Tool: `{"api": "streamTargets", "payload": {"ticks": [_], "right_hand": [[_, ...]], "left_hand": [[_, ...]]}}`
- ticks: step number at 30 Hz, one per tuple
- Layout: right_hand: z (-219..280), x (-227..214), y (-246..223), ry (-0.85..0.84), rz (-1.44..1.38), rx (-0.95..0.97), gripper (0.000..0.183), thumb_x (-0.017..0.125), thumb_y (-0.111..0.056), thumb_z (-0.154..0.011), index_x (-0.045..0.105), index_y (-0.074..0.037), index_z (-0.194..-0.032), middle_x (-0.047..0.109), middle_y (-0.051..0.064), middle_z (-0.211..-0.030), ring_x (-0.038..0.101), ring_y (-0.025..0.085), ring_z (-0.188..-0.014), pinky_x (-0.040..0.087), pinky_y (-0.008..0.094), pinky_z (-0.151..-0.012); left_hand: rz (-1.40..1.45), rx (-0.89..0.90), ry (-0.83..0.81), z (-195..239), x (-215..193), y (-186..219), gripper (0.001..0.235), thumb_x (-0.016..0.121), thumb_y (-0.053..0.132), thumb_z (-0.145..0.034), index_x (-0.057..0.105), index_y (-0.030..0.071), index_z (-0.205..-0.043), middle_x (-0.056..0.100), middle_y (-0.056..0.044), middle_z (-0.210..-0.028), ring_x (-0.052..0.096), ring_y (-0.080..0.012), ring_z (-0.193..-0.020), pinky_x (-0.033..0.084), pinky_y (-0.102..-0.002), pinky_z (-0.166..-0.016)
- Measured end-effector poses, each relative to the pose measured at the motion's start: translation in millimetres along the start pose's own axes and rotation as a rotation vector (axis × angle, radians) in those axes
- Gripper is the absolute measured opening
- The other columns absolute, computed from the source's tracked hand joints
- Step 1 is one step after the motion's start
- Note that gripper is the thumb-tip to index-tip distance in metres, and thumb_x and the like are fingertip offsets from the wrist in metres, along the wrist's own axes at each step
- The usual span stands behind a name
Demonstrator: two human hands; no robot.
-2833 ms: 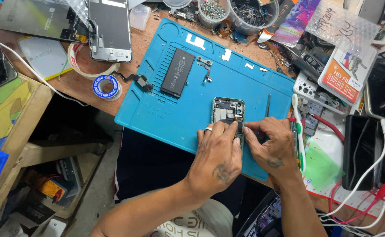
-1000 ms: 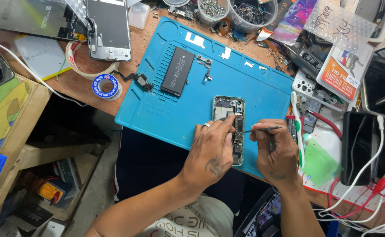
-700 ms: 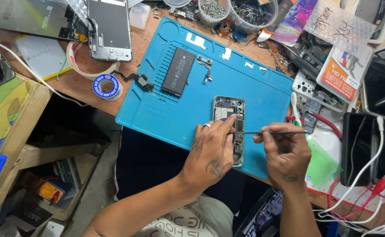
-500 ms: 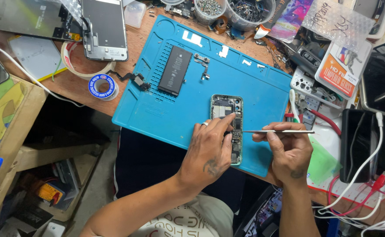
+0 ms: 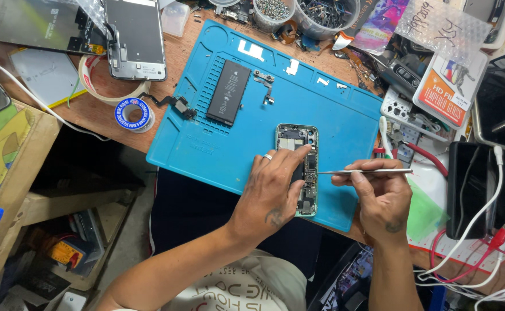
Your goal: The person disassembles a smartphone on a blue anti-static mat, using tweezers and screwdrivers to remove the battery, logic board, and camera module. They place each component on the mat and continue to unscrew and separate internal parts.
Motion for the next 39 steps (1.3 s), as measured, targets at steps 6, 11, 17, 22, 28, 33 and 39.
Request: {"api": "streamTargets", "payload": {"ticks": [6, 11, 17, 22, 28, 33, 39], "right_hand": [[9.2, 12.0, -16.7, 0.007, 0.32, -0.093, 0.019, 0.059, 0.007, -0.1, 0.047, 0.001, -0.113, 0.068, 0.017, -0.106, 0.076, 0.023, -0.094, 0.063, 0.035, -0.085], [4.2, 9.8, -12.4, -0.007, 0.119, 0.004, 0.018, 0.059, 0.006, -0.1, 0.049, 0.001, -0.114, 0.068, 0.017, -0.107, 0.075, 0.026, -0.096, 0.065, 0.036, -0.087], [-6.8, -4.5, 11.0, 0.012, -0.107, 0.162, 0.016, 0.058, 0.006, -0.1, 0.052, 0.002, -0.114, 0.067, 0.021, -0.107, 0.074, 0.03, -0.095, 0.066, 0.044, -0.086], [-8.5, -11.9, 25.5, -0.012, -0.243, 0.199, 0.015, 0.057, 0.006, -0.1, 0.051, 0.002, -0.114, 0.067, 0.022, -0.108, 0.074, 0.032, -0.096, 0.065, 0.047, -0.087], [-9.5, -14.2, 30.9, -0.026, -0.312, 0.208, 0.015, 0.056, 0.007, -0.101, 0.052, 0.003, -0.114, 0.066, 0.022, -0.11, 0.073, 0.033, -0.097, 0.064, 0.048, -0.088], [-8.2, -13.0, 29.7, -0.029, -0.356, 0.193, 0.016, 0.056, 0.007, -0.1, 0.052, 0.002, -0.115, 0.066, 0.021, -0.111, 0.074, 0.032, -0.098, 0.065, 0.048, -0.088], [-7.0, -8.3, 22.8, -0.02, -0.212, 0.097, 0.018, 0.056, 0.007, -0.101, 0.052, 0.002, -0.118, 0.067, 0.019, -0.111, 0.073, 0.029, -0.098, 0.064, 0.046, -0.089]], "left_hand": [[0.005, -0.005, -0.031, -4.0, -2.2, 0.4, 0.063, 0.064, 0.002, -0.086, 0.047, 0.002, -0.147, 0.061, -0.017, -0.126, 0.058, -0.0314, -0.11, 0.041, -0.043, -0.099], [0.028, -0.031, -0.073, -4.2, -4.7, 1.9, 0.067, 0.064, 0.0, -0.085, 0.046, 0.002, -0.149, 0.061, -0.016, -0.129, 0.059, -0.0311, -0.108, 0.041, -0.044, -0.1], [0.062, -0.03, -0.081, -4.5, -7.1, 0.0, 0.068, 0.064, -0.002, -0.084, 0.046, 0.004, -0.15, 0.061, -0.016, -0.133, 0.059, -0.0304, -0.109, 0.041, -0.043, -0.101], [0.082, -0.002, -0.086, -4.3, -8.7, -0.5, 0.069, 0.066, -0.001, -0.084, 0.045, 0.003, -0.149, 0.062, -0.017, -0.131, 0.06, -0.0311, -0.111, 0.041, -0.043, -0.102], [0.07, 0.025, -0.084, -3.7, -8.0, -0.7, 0.067, 0.072, 0.006, -0.082, 0.052, 0.007, -0.145, 0.063, -0.015, -0.127, 0.061, -0.0279, -0.11, 0.042, -0.041, -0.099], [0.042, 0.081, -0.013, -4.3, -3.0, -4.0, 0.036, 0.077, 0.014, -0.086, 0.071, 0.011, -0.121, 0.07, -0.006, -0.111, 0.063, -0.0228, -0.101, 0.041, -0.037, -0.091], [-0.025, 0.166, 0.061, -4.1, 4.4, -7.7, 0.022, 0.076, 0.016, -0.09, 0.075, 0.011, -0.111, 0.073, -0.001, -0.101, 0.064, -0.0185, -0.09, 0.04, -0.035, -0.086]]}}
Point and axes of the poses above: each hand's wrist, its own z-axis away from the middle knuckle, its own x-axis out of the palm, y = z × x, the point moved 3 cm from there along -z, towards the middle knuckle
